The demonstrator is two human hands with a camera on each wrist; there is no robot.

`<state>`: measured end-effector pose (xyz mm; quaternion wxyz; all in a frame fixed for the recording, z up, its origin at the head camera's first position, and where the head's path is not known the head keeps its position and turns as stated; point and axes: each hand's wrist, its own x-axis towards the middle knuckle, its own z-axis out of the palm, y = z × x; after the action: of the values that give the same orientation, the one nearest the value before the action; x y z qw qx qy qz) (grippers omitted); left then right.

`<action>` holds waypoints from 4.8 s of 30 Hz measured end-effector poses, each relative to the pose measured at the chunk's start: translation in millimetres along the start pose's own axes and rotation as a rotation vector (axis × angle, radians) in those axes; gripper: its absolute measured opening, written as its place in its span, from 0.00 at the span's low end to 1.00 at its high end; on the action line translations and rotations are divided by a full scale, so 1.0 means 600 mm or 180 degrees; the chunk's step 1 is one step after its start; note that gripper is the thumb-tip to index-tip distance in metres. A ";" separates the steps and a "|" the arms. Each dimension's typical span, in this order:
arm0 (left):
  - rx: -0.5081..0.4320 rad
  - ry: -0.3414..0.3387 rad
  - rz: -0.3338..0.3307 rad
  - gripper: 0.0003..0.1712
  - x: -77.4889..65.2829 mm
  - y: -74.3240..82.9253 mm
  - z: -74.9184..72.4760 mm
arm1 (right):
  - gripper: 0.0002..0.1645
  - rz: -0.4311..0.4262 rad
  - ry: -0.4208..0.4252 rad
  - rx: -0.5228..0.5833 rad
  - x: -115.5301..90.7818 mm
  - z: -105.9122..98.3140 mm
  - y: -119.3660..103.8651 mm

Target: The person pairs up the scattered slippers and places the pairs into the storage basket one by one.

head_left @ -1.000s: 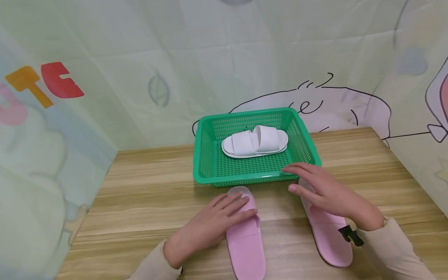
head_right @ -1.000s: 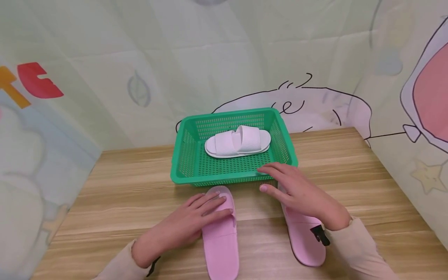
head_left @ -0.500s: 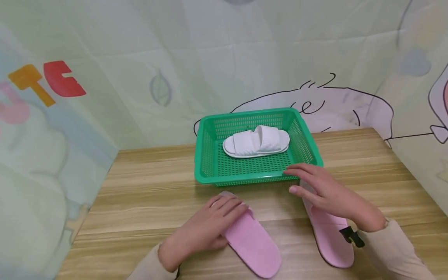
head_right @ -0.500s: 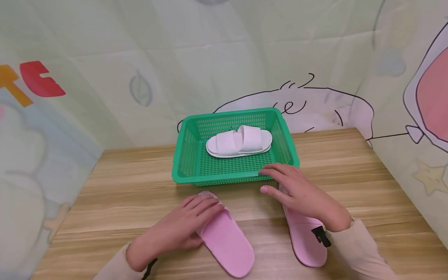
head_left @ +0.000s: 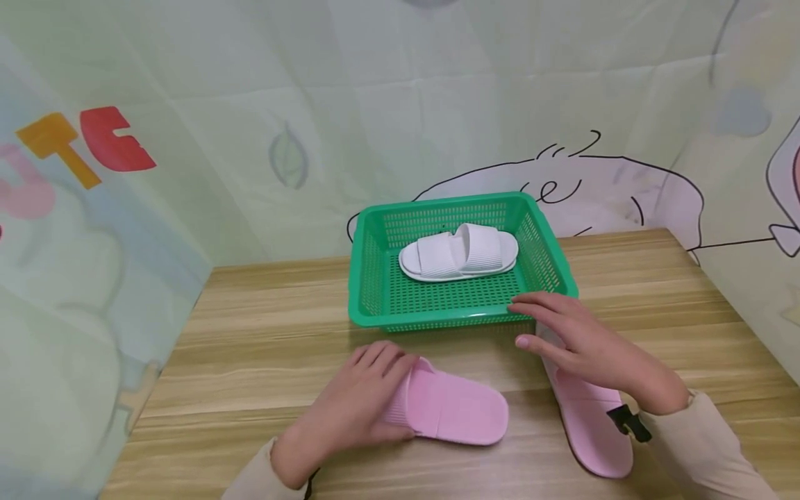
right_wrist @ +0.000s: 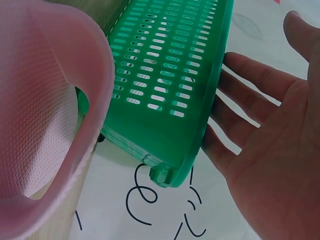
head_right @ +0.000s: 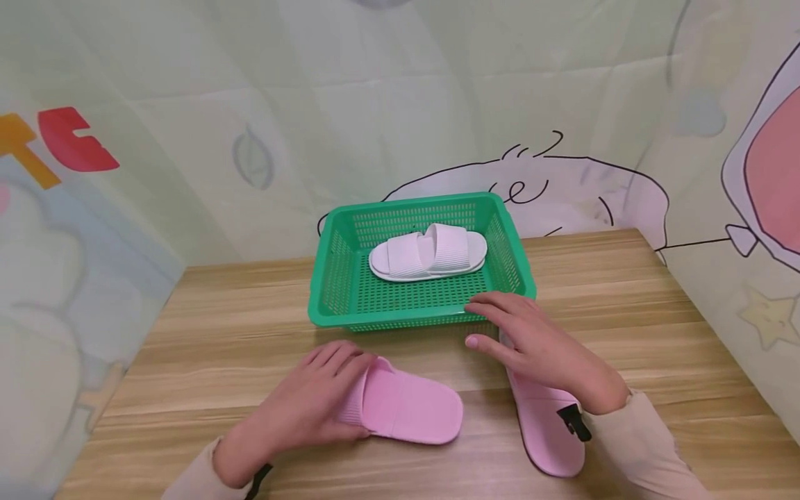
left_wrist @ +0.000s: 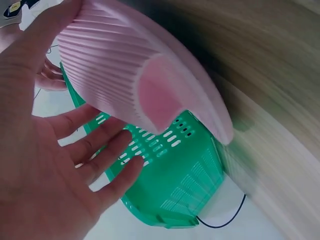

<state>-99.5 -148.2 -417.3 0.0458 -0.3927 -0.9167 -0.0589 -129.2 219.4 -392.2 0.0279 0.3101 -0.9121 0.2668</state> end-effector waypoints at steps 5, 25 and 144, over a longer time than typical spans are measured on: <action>-0.0086 0.0014 -0.0266 0.56 -0.007 -0.002 0.000 | 0.29 -0.0091 0.0059 -0.0081 -0.001 0.000 0.000; 0.0020 0.0009 -0.0512 0.54 -0.018 -0.003 0.012 | 0.35 -0.0216 0.0363 -0.0621 -0.007 0.025 -0.014; 0.0503 0.0192 -0.0577 0.56 -0.013 0.032 0.017 | 0.55 0.0500 -0.0490 -0.0663 -0.121 0.011 0.072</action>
<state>-80.9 -139.0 -427.0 0.0986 -0.3014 -0.9484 -0.0021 -95.2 284.7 -433.9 -0.0310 0.2528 -0.9557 0.1475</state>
